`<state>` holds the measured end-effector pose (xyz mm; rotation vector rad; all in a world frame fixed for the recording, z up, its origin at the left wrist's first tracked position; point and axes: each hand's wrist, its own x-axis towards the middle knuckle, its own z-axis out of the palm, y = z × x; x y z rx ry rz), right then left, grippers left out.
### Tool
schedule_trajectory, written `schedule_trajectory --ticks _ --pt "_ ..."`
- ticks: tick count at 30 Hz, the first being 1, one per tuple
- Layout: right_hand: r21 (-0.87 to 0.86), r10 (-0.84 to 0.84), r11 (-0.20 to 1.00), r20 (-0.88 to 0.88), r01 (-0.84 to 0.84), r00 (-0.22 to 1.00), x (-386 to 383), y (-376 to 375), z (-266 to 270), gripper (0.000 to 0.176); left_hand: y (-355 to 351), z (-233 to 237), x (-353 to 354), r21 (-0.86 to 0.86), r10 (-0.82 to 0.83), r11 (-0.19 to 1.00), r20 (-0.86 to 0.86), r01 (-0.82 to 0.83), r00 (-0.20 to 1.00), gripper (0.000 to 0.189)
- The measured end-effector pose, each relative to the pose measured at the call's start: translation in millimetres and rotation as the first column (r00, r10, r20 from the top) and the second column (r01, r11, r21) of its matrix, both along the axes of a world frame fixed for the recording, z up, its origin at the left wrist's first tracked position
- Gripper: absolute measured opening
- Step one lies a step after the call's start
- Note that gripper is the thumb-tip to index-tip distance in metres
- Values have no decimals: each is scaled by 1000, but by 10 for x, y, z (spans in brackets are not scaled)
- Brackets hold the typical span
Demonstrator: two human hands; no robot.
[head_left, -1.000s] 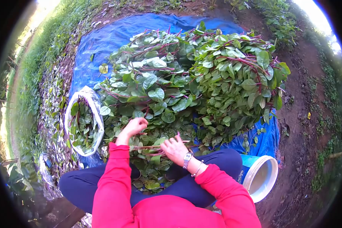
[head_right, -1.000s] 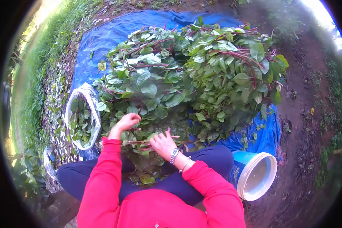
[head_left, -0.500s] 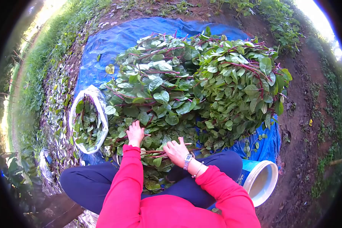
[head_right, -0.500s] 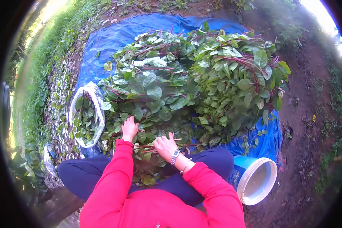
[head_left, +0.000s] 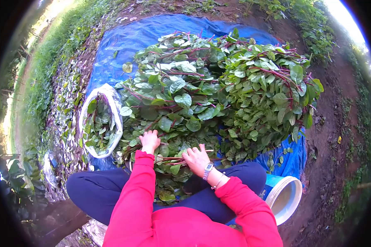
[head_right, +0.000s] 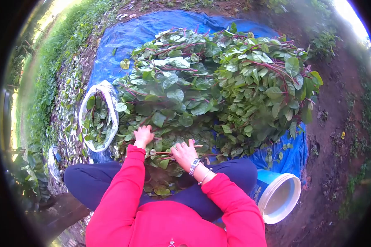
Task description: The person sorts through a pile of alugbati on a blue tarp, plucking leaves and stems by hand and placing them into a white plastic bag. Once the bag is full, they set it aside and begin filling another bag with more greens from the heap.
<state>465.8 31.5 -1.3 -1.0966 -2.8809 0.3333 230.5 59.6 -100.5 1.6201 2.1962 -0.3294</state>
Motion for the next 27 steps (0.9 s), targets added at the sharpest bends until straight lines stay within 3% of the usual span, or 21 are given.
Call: schedule_trajectory --ticks 2,4,5,6,9,11,12,14,15,16,18,21,24,27 --pt "1 -5 1000 31 5 999 -7 -4 14 20 57 93 31 -133 -76 987 94 88 993 30" --pt "28 -20 999 20 19 1000 -4 -16 -32 16 128 190 68 -18 30 1000 327 -26 945 29" --pt "32 -24 999 15 24 1000 -5 -12 -45 15 129 -14 -11 216 5 967 525 -139 851 27" --pt "33 -23 999 4 23 1000 -13 -10 -60 14 198 169 3 270 -9 932 683 -242 730 28" --pt "29 -45 999 -9 45 999 -45 -4 -66 13 312 856 105 303 39 915 591 -267 805 30" --pt "15 -46 999 -2 46 999 -67 10 -41 14 345 1103 137 261 5 958 403 -120 915 32" --pt "17 -44 999 -5 45 999 -75 12 -24 14 336 1108 138 263 5 957 401 -121 916 32" --pt "72 -66 995 -12 67 998 -84 16 6 15 299 1079 121 382 -144 920 543 -91 827 28" --pt "90 -85 992 -37 88 996 -87 15 12 16 292 1051 124 515 -290 856 560 -52 776 23" --pt "103 -91 990 -54 96 994 -87 22 7 16 268 1020 119 536 -324 844 527 -11 786 21" --pt "163 -94 981 -95 109 991 -72 39 56 15 211 1142 253 483 -291 873 635 -74 716 24" --pt "203 -101 971 -115 123 988 -49 69 118 15 164 1291 362 173 -255 967 585 189 770 31" --pt "282 -100 949 -163 143 982 -31 95 115 18 85 1099 347 29 -386 885 605 465 696 32" --pt "291 -68 949 -183 120 981 -20 103 113 15 73 886 284 -10 -356 859 708 512 611 38"
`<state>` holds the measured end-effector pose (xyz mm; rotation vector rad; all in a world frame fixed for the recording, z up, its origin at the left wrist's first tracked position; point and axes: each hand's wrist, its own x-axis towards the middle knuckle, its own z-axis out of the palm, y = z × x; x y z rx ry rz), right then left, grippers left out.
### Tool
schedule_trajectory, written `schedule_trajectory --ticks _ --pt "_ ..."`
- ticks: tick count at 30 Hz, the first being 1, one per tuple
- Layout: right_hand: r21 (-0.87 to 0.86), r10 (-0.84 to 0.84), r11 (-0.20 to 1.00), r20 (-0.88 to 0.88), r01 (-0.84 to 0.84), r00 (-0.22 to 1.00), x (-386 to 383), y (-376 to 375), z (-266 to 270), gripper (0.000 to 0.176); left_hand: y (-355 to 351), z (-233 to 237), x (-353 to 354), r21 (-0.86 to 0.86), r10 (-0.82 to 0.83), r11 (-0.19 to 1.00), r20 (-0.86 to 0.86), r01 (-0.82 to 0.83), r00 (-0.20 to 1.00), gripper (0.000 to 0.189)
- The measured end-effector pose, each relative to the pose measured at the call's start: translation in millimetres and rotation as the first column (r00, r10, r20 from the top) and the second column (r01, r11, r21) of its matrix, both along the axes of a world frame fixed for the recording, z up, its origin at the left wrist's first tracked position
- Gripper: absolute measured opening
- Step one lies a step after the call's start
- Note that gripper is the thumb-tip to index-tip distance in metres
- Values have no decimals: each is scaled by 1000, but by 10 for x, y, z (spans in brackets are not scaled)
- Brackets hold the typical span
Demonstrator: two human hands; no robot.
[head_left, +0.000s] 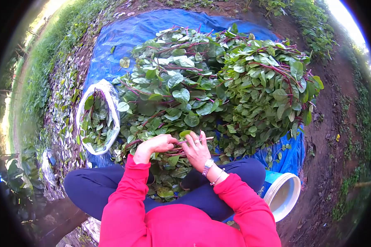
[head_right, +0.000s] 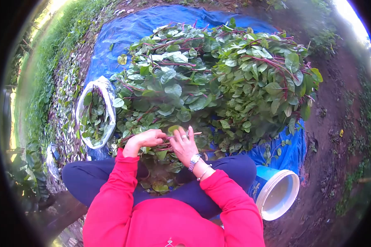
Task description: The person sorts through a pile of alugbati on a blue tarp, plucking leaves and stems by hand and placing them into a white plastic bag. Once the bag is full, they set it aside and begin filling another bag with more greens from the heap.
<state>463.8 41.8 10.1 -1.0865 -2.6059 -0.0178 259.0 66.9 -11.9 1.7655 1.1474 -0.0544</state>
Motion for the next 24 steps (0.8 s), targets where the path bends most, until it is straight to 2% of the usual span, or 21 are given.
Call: schedule_trajectory --ticks 1,2,3,5,6,7,9,10,12,13,15,17,19,20,21,23,24 --pt "-130 6 991 97 7 995 7 -22 -18 15 10 -38 -37 -26 -55 998 62 57 997 41" --pt "-257 25 966 192 26 981 14 -40 -36 14 48 10 -78 -123 -50 990 99 62 994 45" --pt "-263 28 964 192 24 981 20 -51 -63 14 66 31 -135 -166 40 986 198 -6 979 44" --pt "-279 84 960 159 -37 984 28 -55 -108 15 31 -221 -245 -295 464 863 140 -411 875 40" --pt "-262 102 963 157 -58 982 24 -52 -83 17 -43 -543 -328 198 389 908 -70 -369 919 30" --pt "-266 109 962 157 -64 982 18 -54 -81 17 -147 -642 -335 350 437 882 -360 -315 824 23" --pt "-320 149 942 137 -98 979 7 -57 -78 17 -259 -806 -361 405 480 868 -535 -287 695 23" --pt "-321 155 941 140 -104 978 -1 -55 -71 17 -267 -886 -394 404 485 866 -533 -295 693 23" --pt "-338 142 937 147 -85 979 -15 -58 -54 18 -234 -893 -435 388 345 916 -637 -99 690 26" --pt "-338 152 936 148 -94 977 -23 -54 -65 18 -227 -892 -458 387 351 915 -636 -109 687 26" --pt "-321 66 947 153 -14 986 -37 -33 -76 19 -204 -719 -479 282 272 953 -621 -114 735 23" --pt "-346 72 938 193 0 979 -31 -29 -78 18 -235 -692 -532 266 248 959 -626 -96 740 20" --pt "-347 84 938 253 10 964 -32 -35 -102 15 -225 -710 -579 261 190 965 -646 -20 739 17" --pt "-348 90 938 252 4 964 -32 -32 -94 15 -167 -692 -579 250 270 958 -621 -141 736 17" --pt "-363 87 932 271 18 959 -31 -30 -80 16 -174 -560 -576 355 409 901 -503 -250 761 15" --pt "-381 92 924 290 27 953 -24 -23 -42 17 -115 -315 -567 529 567 766 -286 -366 773 16" --pt "-346 91 938 291 16 952 -27 -22 -17 17 -93 -217 -539 527 573 764 -290 -372 766 16"
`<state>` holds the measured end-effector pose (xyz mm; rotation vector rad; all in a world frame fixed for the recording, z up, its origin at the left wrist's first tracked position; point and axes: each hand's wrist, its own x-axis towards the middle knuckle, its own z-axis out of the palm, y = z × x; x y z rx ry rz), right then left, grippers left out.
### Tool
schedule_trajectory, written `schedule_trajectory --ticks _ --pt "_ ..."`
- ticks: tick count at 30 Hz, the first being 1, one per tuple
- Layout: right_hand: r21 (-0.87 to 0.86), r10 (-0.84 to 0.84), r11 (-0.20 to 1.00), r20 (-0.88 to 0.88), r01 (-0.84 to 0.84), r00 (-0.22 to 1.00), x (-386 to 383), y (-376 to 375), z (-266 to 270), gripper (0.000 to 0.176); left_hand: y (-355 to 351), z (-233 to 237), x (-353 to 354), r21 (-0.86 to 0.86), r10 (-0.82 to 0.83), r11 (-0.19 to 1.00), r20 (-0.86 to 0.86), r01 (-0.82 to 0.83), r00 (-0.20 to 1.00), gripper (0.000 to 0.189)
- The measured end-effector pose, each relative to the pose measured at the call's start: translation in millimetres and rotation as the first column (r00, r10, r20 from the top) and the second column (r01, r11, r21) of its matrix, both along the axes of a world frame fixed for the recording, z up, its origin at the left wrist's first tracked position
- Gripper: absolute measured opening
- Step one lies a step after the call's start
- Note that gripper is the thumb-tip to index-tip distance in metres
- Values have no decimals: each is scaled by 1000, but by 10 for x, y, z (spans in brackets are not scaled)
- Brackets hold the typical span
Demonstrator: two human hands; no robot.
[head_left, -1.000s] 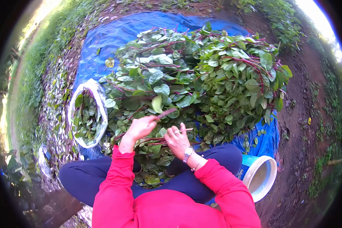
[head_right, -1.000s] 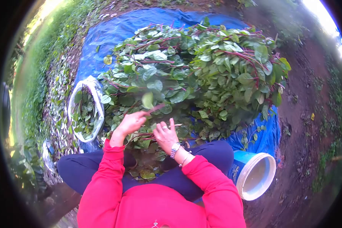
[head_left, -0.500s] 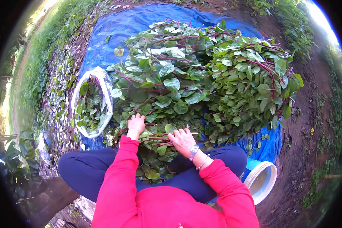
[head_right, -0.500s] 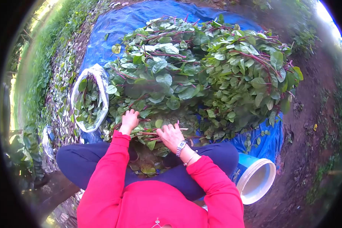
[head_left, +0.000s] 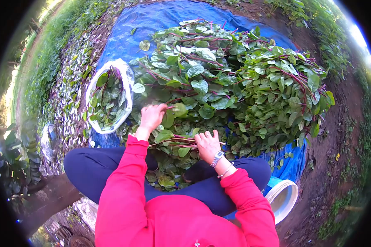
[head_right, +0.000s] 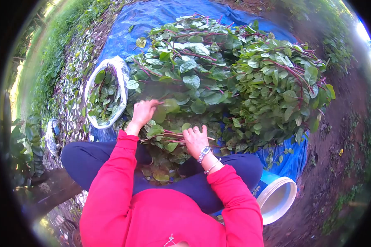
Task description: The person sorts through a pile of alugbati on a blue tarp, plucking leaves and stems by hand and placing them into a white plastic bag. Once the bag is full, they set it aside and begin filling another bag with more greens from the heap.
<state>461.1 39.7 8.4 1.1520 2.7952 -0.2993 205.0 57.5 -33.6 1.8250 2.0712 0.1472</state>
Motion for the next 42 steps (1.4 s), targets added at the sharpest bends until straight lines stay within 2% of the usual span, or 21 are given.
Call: schedule_trajectory --ticks 2,5,9,11,15,17,19,21,22,23,24,25,26,29,31,34,35,37,39,40,42 --pt "57 17 998 -22 -16 1000 -11 -1 4 14 59 152 95 225 -75 971 -13 76 997 18" --pt "156 37 987 -43 -30 998 -35 5 -23 12 103 137 312 333 -218 924 56 187 974 22" --pt "89 47 995 -4 -47 999 -54 -28 -13 8 107 260 508 485 -211 858 36 168 977 23" --pt "124 51 991 -20 -48 999 -47 -55 -40 5 127 315 527 580 -128 808 6 101 992 20" --pt "286 38 958 -108 -6 993 -94 -19 3 11 -35 290 750 392 -332 870 15 300 943 13" --pt "438 57 898 -219 46 974 -96 24 15 13 -72 284 848 285 -394 905 270 318 879 16" --pt "297 8 953 -217 58 976 -72 23 -70 20 -37 314 851 217 -406 912 377 347 832 20" --pt "178 -59 982 -50 67 997 -48 36 -60 23 3 385 735 158 -437 897 461 413 772 24" --pt "167 -94 980 -79 106 992 -27 60 -98 24 22 417 644 343 -462 884 528 319 713 24" --pt "151 -130 978 -109 145 986 10 83 -141 25 51 522 518 378 -383 907 549 187 743 21" --pt "115 -151 979 -143 168 978 41 103 -120 29 46 601 376 341 -215 940 567 12 795 18" --pt "87 -195 973 -189 214 962 54 114 -106 32 36 686 209 365 -137 930 438 -37 888 17" --pt "54 -234 967 -200 249 951 69 121 -84 33 -5 724 75 338 -21 930 444 -146 896 16" --pt "48 -267 959 -161 278 950 68 152 -28 37 -118 793 -199 221 76 946 559 -236 826 18" --pt "20 -300 951 -175 308 938 57 154 -30 37 -155 777 -199 197 78 957 528 -212 846 18" --pt "17 -303 950 -204 313 931 43 153 -35 37 -190 700 29 198 -59 978 551 -61 832 22" --pt "22 -303 949 -211 315 929 39 153 -30 37 -199 668 106 302 -195 951 433 62 880 27" --pt "22 -290 953 -211 301 934 33 147 17 37 -210 536 272 475 -306 866 252 158 918 30" --pt "23 -277 957 -211 288 937 36 142 27 37 -210 396 349 425 -346 884 315 195 884 29" --pt "28 -247 965 -222 260 943 46 134 21 39 -226 333 353 249 -276 950 385 189 881 23" --pt "36 -189 979 -237 203 953 67 119 22 43 -266 262 333 174 -262 962 368 210 892 20"
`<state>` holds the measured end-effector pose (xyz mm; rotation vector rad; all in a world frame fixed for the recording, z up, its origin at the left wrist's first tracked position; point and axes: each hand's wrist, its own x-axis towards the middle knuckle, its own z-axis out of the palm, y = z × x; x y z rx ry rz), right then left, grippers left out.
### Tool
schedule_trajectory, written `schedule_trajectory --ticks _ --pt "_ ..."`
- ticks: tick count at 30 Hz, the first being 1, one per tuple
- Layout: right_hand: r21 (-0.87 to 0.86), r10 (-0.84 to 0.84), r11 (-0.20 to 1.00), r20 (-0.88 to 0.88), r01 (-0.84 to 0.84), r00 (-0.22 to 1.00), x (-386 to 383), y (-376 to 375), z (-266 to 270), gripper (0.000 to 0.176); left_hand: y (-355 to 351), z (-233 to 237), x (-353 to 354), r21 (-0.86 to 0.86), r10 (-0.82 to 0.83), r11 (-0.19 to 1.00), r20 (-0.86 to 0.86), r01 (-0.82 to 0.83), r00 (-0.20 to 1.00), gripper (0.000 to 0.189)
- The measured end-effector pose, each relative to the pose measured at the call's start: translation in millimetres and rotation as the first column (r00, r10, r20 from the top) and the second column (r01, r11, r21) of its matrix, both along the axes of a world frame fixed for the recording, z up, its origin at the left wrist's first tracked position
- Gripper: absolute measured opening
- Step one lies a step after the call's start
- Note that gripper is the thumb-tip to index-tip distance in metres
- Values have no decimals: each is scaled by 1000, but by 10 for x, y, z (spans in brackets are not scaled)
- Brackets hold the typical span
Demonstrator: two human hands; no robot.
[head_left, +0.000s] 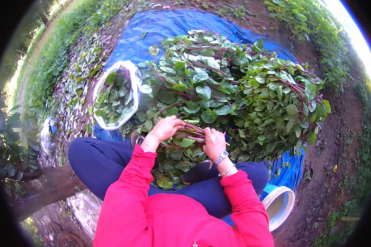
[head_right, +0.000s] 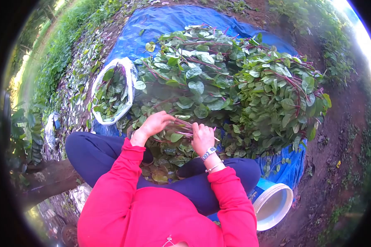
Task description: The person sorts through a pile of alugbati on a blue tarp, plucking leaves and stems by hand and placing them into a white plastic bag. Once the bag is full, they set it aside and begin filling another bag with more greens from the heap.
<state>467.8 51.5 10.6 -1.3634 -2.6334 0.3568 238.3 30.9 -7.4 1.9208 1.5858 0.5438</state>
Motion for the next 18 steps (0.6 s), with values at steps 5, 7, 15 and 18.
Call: schedule_trajectory --ticks 5,7,15,18 --pt "-41 50 998 74 -47 996 0 -59 0 35 -118 -229 154 -81 1 997 -169 -15 986 13" --pt "-94 56 995 108 -46 993 -4 -86 -28 32 -122 -326 195 -70 3 997 -181 -15 984 13" --pt "-187 170 970 67 -155 983 -73 -166 129 24 400 -755 -162 36 248 962 -540 -272 804 14" --pt "-163 163 975 54 -153 985 -10 -141 112 20 612 -663 -347 181 346 935 -650 -304 677 15"
